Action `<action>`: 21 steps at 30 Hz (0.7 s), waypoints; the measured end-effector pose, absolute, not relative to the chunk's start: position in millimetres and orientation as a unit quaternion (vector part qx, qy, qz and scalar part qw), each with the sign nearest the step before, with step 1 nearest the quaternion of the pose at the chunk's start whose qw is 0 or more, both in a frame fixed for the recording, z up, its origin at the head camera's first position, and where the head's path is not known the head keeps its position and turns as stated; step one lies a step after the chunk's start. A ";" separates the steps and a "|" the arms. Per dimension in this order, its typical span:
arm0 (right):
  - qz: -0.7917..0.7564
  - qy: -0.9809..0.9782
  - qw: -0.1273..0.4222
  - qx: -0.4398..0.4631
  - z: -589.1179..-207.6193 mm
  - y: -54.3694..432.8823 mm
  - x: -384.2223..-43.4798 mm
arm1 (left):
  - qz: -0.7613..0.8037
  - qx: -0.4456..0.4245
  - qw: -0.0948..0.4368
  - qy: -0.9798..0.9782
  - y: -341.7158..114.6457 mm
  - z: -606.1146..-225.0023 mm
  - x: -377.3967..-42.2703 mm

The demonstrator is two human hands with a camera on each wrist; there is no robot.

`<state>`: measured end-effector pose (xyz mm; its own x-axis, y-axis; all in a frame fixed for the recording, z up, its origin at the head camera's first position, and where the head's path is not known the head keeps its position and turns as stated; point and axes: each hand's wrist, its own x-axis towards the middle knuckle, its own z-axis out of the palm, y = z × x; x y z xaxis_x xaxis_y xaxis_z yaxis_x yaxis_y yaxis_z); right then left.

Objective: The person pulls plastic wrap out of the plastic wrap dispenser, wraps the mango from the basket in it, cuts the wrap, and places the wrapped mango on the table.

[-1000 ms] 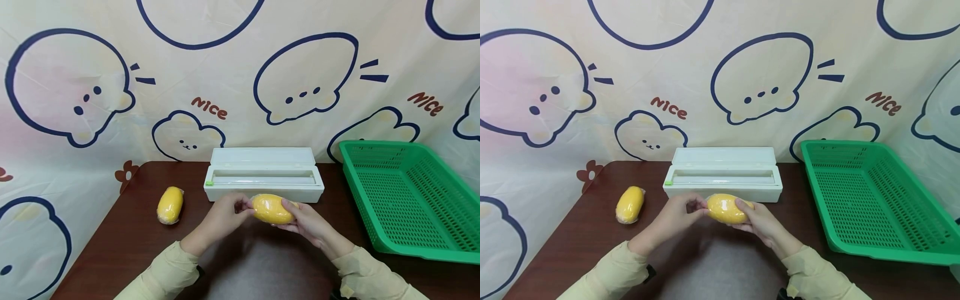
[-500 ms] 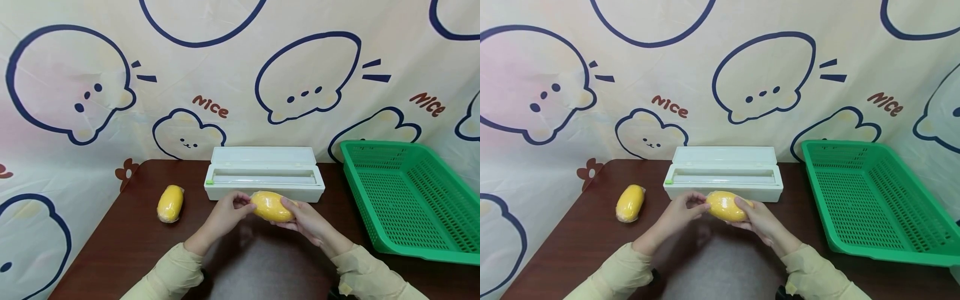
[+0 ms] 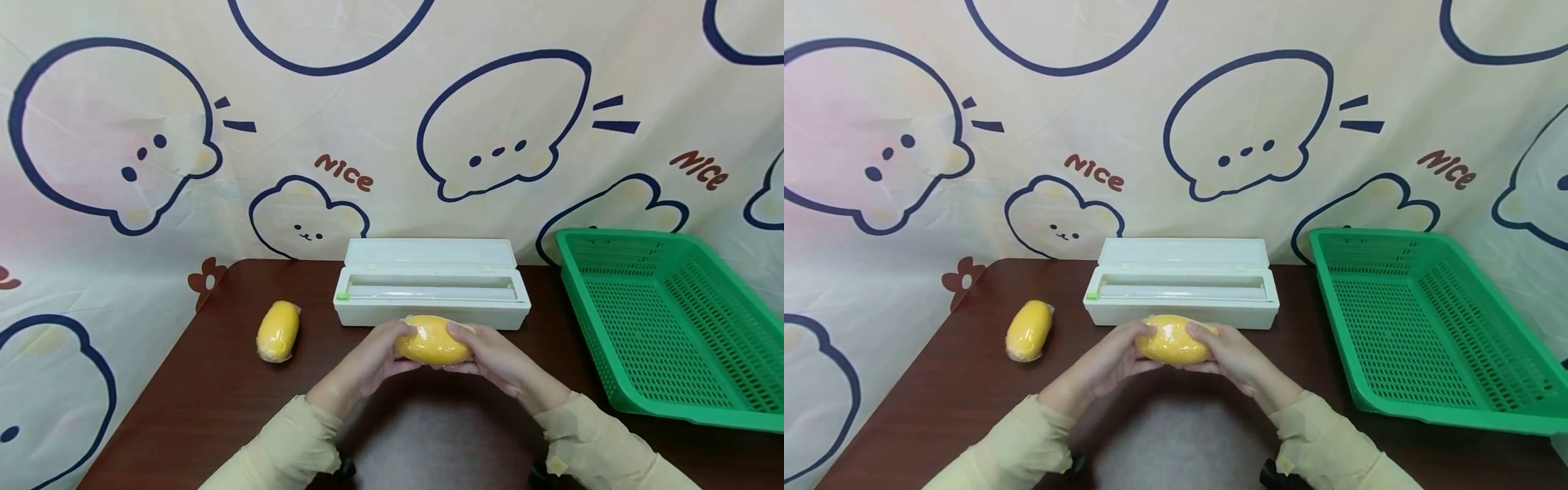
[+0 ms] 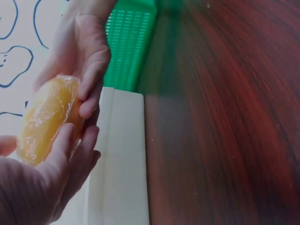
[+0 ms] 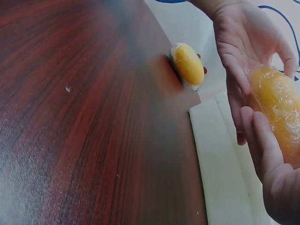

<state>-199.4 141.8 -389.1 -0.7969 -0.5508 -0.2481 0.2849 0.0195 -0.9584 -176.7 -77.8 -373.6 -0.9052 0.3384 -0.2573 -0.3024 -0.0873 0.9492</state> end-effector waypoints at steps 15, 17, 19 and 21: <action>-0.647 0.698 0.301 -0.068 -391.6 142.2 -200.6 | 0.758 -0.036 0.217 0.614 -72.1 -382.0 -177.0; -0.659 0.687 0.302 -0.058 -393.6 141.2 -200.4 | 0.762 -0.043 0.214 0.610 -71.0 -382.7 -176.2; -0.672 0.677 0.297 -0.050 -394.9 140.2 -200.0 | 0.764 -0.047 0.211 0.608 -69.8 -383.9 -175.4; -0.681 0.671 0.291 -0.044 -395.5 139.5 -199.6 | 0.765 -0.051 0.206 0.608 -68.3 -384.2 -174.4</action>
<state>-199.6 139.5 -395.5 -0.8273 -0.4543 -0.3303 0.3372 0.0685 -0.9389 -174.4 -68.3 -384.2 -0.9102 0.2529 -0.3278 -0.3763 -0.1749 0.9098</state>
